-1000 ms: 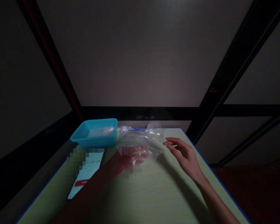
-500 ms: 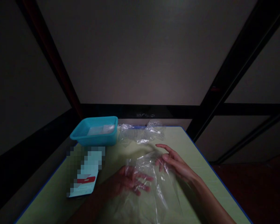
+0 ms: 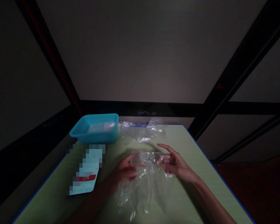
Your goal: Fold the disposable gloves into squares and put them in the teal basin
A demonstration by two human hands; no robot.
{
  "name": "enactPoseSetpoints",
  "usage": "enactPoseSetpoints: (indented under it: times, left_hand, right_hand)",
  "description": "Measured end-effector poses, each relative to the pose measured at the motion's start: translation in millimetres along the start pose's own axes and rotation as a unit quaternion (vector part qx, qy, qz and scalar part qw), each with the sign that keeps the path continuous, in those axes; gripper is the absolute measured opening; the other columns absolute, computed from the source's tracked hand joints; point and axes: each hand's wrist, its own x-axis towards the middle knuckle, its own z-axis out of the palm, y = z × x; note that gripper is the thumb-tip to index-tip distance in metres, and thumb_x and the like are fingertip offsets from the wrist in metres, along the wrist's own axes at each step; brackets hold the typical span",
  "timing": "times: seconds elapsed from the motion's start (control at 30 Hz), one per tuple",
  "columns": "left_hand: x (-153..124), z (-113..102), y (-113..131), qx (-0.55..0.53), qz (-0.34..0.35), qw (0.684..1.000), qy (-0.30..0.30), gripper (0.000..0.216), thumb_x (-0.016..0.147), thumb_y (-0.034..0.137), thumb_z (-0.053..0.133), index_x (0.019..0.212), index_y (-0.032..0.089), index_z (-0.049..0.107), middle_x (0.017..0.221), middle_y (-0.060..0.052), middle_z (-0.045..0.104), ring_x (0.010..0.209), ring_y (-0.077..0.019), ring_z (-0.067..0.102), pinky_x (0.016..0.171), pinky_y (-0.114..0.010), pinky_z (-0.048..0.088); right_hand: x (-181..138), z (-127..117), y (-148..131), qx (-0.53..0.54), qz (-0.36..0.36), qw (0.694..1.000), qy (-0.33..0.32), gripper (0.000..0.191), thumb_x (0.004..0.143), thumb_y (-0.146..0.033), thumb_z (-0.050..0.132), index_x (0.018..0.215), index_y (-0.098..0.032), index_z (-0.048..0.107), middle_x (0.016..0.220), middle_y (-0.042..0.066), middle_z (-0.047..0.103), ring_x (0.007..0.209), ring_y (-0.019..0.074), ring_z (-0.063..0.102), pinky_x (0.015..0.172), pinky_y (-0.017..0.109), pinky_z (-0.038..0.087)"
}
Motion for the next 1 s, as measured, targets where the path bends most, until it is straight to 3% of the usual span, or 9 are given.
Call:
enactPoseSetpoints:
  times: [0.1,0.23,0.37,0.47,0.53,0.63,0.8,0.9,1.0]
  left_hand:
    - [-5.7,-2.7,3.4,0.016,0.016,0.999,-0.042,0.071,0.052,0.016,0.073,0.119,0.023,0.049,0.093,-0.005,0.068,0.04,-0.0001,0.038,0.037,-0.013,0.024]
    - [-12.3,-8.7,5.9,0.024,0.019,0.992,-0.122,0.094,0.052,0.017,0.076,0.135,0.028,0.032,0.096,-0.004,0.065,0.041,0.0003,0.036,0.036,-0.012,0.02]
    - [-11.2,-12.5,6.0,0.02,0.021,0.982,-0.187,0.104,0.054,0.018,0.077,0.139,0.034,0.02,0.109,-0.005,0.061,0.041,0.0021,0.033,0.035,-0.01,0.019]
    - [-7.0,-12.7,7.8,0.017,0.005,0.981,-0.193,0.106,0.055,0.018,0.076,0.139,0.038,0.016,0.118,-0.007,0.056,0.039,0.0035,0.031,0.033,-0.011,0.019]
    - [-4.4,-12.5,8.5,0.013,-0.007,0.984,-0.179,0.102,0.058,0.021,0.074,0.14,0.038,0.015,0.119,-0.008,0.056,0.037,0.0031,0.031,0.032,-0.012,0.019]
    - [-3.1,-12.8,7.1,-0.015,-0.023,0.988,-0.15,0.097,0.06,0.027,0.072,0.14,0.036,0.018,0.116,-0.008,0.059,0.036,0.0019,0.031,0.031,-0.013,0.019]
    - [-7.8,-14.4,3.5,-0.073,0.046,0.995,-0.046,0.074,0.065,0.037,0.066,0.133,0.032,0.037,0.115,-0.008,0.057,0.04,0.0019,0.023,0.037,-0.013,0.02]
    - [-10.3,-12.2,5.6,-0.041,0.044,0.998,0.01,0.057,0.069,0.037,0.06,0.124,0.032,0.047,0.114,-0.007,0.057,0.04,0.0004,0.021,0.037,-0.015,0.016]
    - [-9.4,-5.9,7.9,0.032,0.027,0.998,0.052,0.046,0.071,0.035,0.058,0.117,0.028,0.054,0.106,-0.006,0.061,0.041,-0.0008,0.026,0.039,-0.016,0.015]
  right_hand:
    - [-4.7,-4.9,-1.9,0.008,-0.017,0.999,-0.042,0.074,0.067,-0.017,0.069,0.131,-0.027,0.033,0.086,0.001,0.065,0.044,0.0038,0.047,0.039,0.014,0.035]
    - [-10.3,-11.3,-1.2,0.047,-0.035,0.99,-0.127,0.076,0.069,-0.018,0.07,0.134,-0.03,0.033,0.107,0.008,0.062,0.046,0.0022,0.047,0.039,0.013,0.037]
    - [-12.4,-12.0,0.6,0.075,-0.063,0.975,-0.197,0.067,0.072,-0.012,0.066,0.13,-0.035,0.042,0.131,0.01,0.048,0.047,-0.0011,0.044,0.04,0.01,0.038]
    - [-12.4,-11.7,0.7,0.075,-0.077,0.973,-0.205,0.066,0.071,-0.007,0.062,0.127,-0.037,0.045,0.142,0.008,0.034,0.046,-0.0022,0.043,0.038,0.01,0.037]
    - [-11.7,-12.2,0.2,0.055,-0.067,0.976,-0.199,0.066,0.069,-0.005,0.059,0.126,-0.036,0.048,0.142,0.006,0.034,0.045,-0.0018,0.043,0.036,0.011,0.037]
    - [-8.9,-13.7,0.3,0.021,-0.033,0.98,-0.196,0.066,0.065,-0.003,0.055,0.124,-0.032,0.051,0.13,0.005,0.049,0.044,-0.0007,0.043,0.037,0.012,0.037]
    - [-3.1,-16.0,5.2,-0.054,0.022,0.985,-0.161,0.07,0.059,-0.003,0.049,0.125,-0.027,0.051,0.097,0.002,0.065,0.047,0.0032,0.045,0.041,0.014,0.04]
    - [-1.2,-15.7,8.7,-0.11,0.038,0.985,-0.13,0.072,0.058,-0.002,0.046,0.126,-0.025,0.05,0.07,-0.003,0.061,0.048,0.0056,0.045,0.044,0.016,0.04]
    - [0.5,-13.7,12.9,-0.169,0.043,0.978,-0.117,0.071,0.06,-0.002,0.045,0.128,-0.024,0.048,0.064,-0.004,0.057,0.047,0.0063,0.044,0.045,0.017,0.039]
